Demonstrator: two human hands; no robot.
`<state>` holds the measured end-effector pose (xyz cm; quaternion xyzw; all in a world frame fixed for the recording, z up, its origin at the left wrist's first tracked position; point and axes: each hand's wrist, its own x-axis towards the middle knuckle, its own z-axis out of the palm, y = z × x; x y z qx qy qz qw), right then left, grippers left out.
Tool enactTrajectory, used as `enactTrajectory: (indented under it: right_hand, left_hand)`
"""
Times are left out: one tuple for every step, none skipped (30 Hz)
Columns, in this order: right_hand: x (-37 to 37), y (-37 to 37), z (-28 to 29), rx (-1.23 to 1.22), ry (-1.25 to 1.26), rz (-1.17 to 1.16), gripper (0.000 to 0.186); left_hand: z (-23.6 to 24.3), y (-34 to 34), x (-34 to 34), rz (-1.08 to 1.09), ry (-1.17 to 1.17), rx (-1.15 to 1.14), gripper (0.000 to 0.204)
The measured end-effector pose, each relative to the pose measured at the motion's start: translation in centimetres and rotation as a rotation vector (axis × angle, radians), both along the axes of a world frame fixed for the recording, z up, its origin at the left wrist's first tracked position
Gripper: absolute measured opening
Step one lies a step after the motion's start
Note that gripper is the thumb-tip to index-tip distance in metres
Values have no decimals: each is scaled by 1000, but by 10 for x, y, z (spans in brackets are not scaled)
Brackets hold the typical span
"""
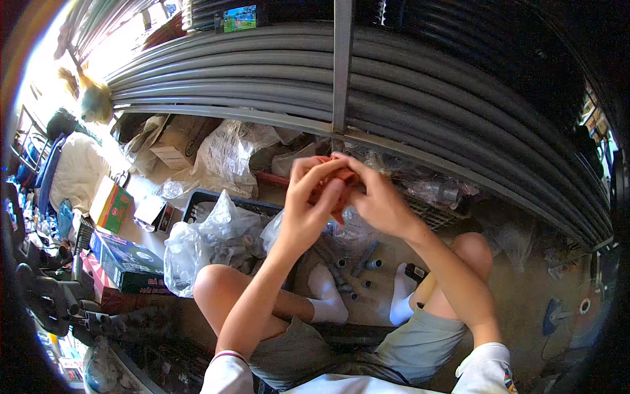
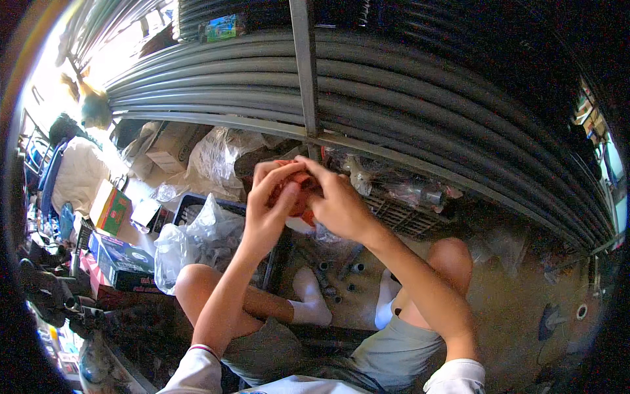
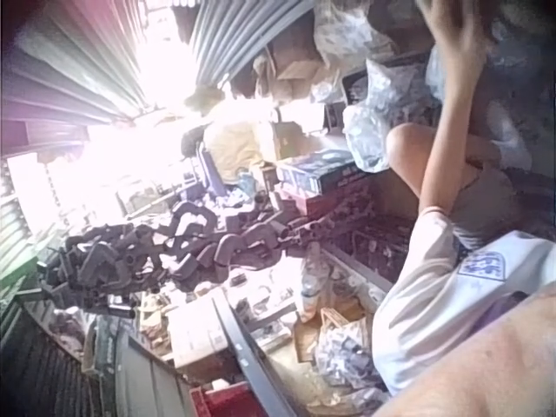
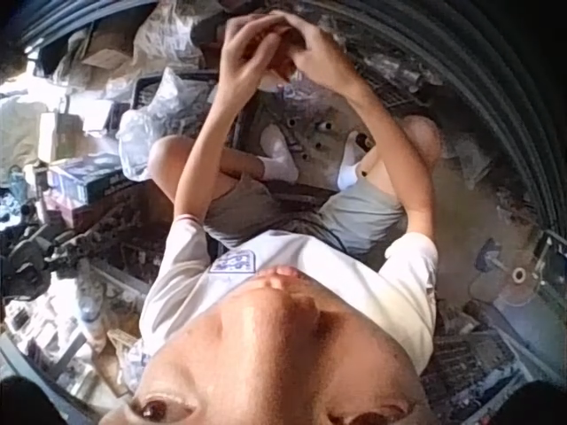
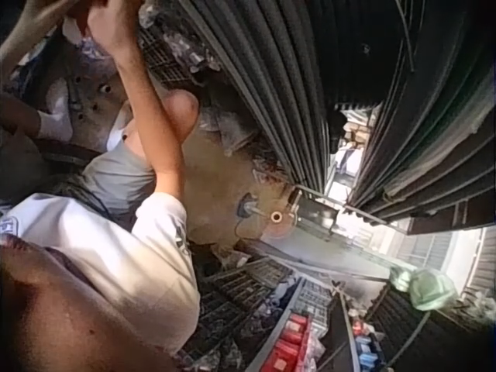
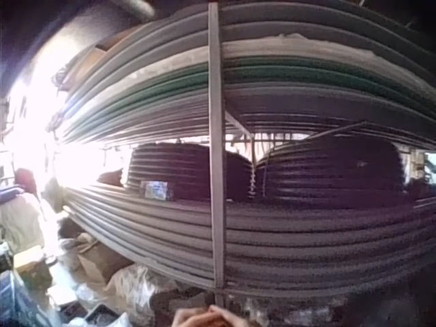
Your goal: Cleaning plastic plumbing couplers or connectors with an orange cloth.
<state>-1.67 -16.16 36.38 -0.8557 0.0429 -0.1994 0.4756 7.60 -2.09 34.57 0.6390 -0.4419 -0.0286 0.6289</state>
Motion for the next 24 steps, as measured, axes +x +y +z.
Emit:
enactTrajectory:
  right_hand:
    - [-2, 2, 0, 80, 34, 120, 43]
    - [-3, 14, 0, 101, -75, 138, 34]
    - [-2, 17, -2, 101, -75, 136, 34]
    - [-1, 19, -5, 135, -141, 82, 33]
    - [-1, 21, -6, 168, -207, 28, 32]
    - [-5, 16, -2, 172, -90, 59, 32]
    - [-6, 15, 1, 175, -93, 61, 32]
    - [-7, 14, 2, 163, -40, 107, 34]
    - [-7, 14, 4, 151, 13, 154, 35]
    - [-9, 13, 5, 153, 15, 154, 35]
    - [-10, 13, 5, -28, -1, 150, 35]
    - [-11, 14, 5, -208, -16, 146, 36]
    - [-10, 14, 3, -209, -16, 145, 36]
    - [-9, 15, 0, -367, -69, 124, 38]
    - [-9, 15, -2, -525, -122, 102, 40]
    - [-9, 14, -1, -607, -115, 95, 37]
    - [-8, 17, 0, -604, -116, 99, 37]
    - [-7, 21, 2, -473, -67, 86, 34]
    - [-7, 24, 4, -347, -17, 68, 32]
    - [-5, 25, 4, -347, -17, 66, 32]
    - [-3, 26, 2, -150, 25, -41, 26]
    - [-2, 25, 2, 44, 65, -151, 22]
    - [2, 18, -5, 45, 65, -154, 22]
    - [8, 6, -15, 102, -67, -142, 19]
  left_hand:
    - [1, 1, -1, 179, -366, 105, 33]
    - [-4, -4, -3, 112, -172, 47, 38]
    - [-12, -13, -3, 119, -85, -110, 36]
    - [-16, -17, -9, 121, 67, -149, 34]
    - [-18, -19, -13, 123, 220, -186, 32]
    - [-19, -20, -14, 157, 214, -150, 28]
    - [-19, -19, -12, 159, 211, -148, 28]
    - [-18, -16, -9, 161, 256, -90, 28]
    - [-17, -13, -6, 163, 302, -32, 30]
    - [-15, -11, -2, 175, 281, 28, 33]
    - [-12, -6, 2, 176, 282, 30, 33]
    - [-9, -1, 5, 204, 162, 150, 33]
    - [-4, 1, 6, 229, 40, 265, 34]
    - [3, 2, 4, 244, 31, 291, 35]
    - [3, 2, 4, 243, 31, 291, 35]
    - [2, 3, 5, 245, 25, 305, 35]
    - [0, 5, 6, 247, 19, 319, 36]
    - [-1, 6, 8, 250, 19, 323, 36]
    - [-1, 6, 9, 204, 55, 294, 32]
    - [-3, 5, 9, 157, 91, 266, 30]
    - [-6, 2, 9, 156, 91, 266, 30]
    - [-9, -2, 7, 131, -29, 144, 28]
    - [-11, -5, 5, 108, -147, 24, 30]
    - [-10, -4, 3, 75, -125, 91, 33]
